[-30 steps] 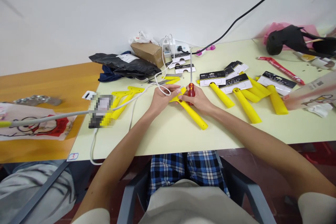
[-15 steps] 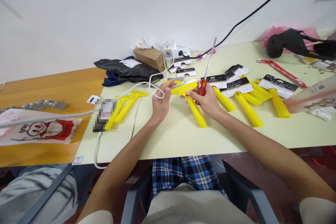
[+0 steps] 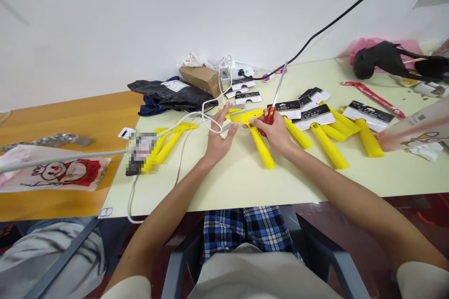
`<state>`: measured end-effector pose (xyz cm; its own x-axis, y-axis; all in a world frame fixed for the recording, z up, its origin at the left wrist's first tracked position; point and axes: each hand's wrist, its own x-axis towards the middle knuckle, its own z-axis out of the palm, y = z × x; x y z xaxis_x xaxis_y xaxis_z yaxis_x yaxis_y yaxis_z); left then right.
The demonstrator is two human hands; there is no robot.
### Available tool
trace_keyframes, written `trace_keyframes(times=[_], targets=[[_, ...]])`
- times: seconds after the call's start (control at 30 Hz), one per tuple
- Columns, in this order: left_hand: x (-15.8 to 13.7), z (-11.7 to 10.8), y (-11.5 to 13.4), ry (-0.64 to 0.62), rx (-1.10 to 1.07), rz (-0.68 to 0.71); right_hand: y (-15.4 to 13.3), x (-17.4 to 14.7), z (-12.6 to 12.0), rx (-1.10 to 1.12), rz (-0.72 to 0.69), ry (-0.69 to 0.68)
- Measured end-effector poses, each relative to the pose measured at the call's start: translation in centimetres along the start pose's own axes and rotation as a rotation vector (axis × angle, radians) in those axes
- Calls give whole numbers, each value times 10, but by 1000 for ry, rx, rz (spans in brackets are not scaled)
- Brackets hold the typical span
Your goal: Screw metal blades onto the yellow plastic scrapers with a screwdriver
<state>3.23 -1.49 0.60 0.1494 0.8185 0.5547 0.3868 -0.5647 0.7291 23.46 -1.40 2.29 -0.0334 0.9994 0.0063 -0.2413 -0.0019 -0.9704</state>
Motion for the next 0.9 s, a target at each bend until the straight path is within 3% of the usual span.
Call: trace_keyframes(times=[0.17, 0.27, 0.6, 0.9], targets=[[-1, 3, -6, -71, 368, 280, 6, 2, 2, -43, 17, 38], [-3, 12, -2, -110, 523, 331, 11, 3, 1, -42, -2, 67], [3, 41, 28, -187, 709, 211, 20, 12, -5, 24, -60, 253], [9, 65, 66, -174, 690, 0, 23, 18, -10, 44, -161, 304]])
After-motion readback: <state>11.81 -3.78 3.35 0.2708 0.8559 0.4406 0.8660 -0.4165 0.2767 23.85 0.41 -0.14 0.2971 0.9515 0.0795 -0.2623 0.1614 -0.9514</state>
